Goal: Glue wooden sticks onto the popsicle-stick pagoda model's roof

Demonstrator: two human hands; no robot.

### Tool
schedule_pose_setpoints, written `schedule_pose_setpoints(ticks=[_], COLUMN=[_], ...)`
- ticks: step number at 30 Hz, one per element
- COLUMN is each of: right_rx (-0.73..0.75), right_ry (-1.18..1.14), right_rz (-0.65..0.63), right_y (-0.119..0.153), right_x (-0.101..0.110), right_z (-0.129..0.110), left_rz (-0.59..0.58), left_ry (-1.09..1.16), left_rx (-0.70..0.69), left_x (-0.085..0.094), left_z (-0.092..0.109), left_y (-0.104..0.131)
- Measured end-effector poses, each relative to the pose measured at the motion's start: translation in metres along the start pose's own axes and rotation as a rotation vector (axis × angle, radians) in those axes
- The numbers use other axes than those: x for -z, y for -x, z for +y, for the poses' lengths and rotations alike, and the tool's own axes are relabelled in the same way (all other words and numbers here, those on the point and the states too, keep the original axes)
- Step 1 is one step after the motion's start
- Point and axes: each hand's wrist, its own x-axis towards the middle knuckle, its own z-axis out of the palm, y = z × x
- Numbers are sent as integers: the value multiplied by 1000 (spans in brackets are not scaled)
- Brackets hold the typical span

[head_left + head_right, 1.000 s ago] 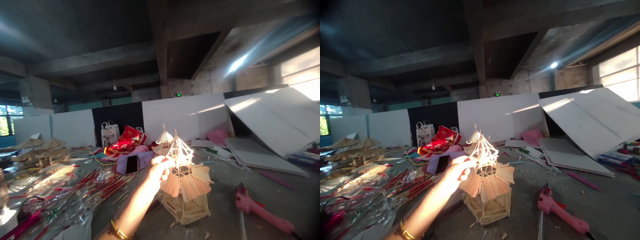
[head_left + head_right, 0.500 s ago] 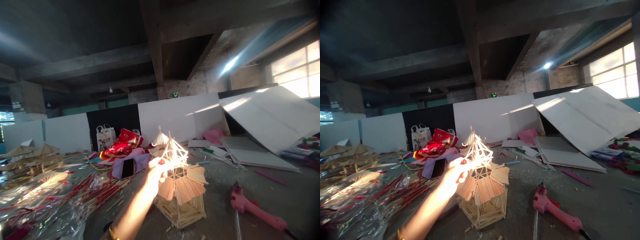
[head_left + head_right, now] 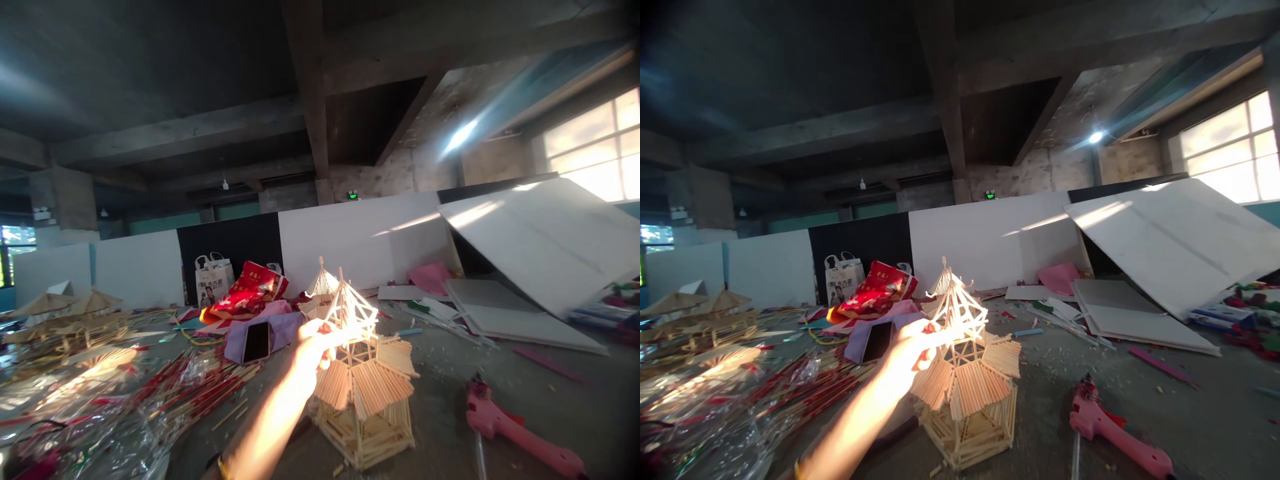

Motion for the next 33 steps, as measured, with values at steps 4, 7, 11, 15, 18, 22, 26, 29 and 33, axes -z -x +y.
schedule_pose_setpoints(ticks=[4,7,11,15,18,22,26,29,33], right_rx=[7,14,3,-21,-33,-61,-79,-80,-77], right_ry=[-13,-32,-59,-80,-89,-97,-107,-123,-136], right_rz=[-2,-3,-1,8,14,17,23,32,45], right_y=[4,4,1,-6,-11,-12,-9,-8,-11], right_x=[-2,-5,-6,-6,-6,-7,-7,-6,-5], right_z=[1,3,5,6,5,5,5,6,4], left_rz=[-4,7,15,3,-8,-13,-31,-32,-36], left_ry=[20,24,9,29,26,20,22,26,32], left_rx=[5,-1,-1,-7,-14,-26,-55,-63,-65], left_x=[1,1,1,4,5,5,4,4,5], left_z=[-3,-3,-4,-8,-10,-9,-5,-2,-2], left_y=[-2,-2,-3,-7,-10,-9,-4,-1,-1])
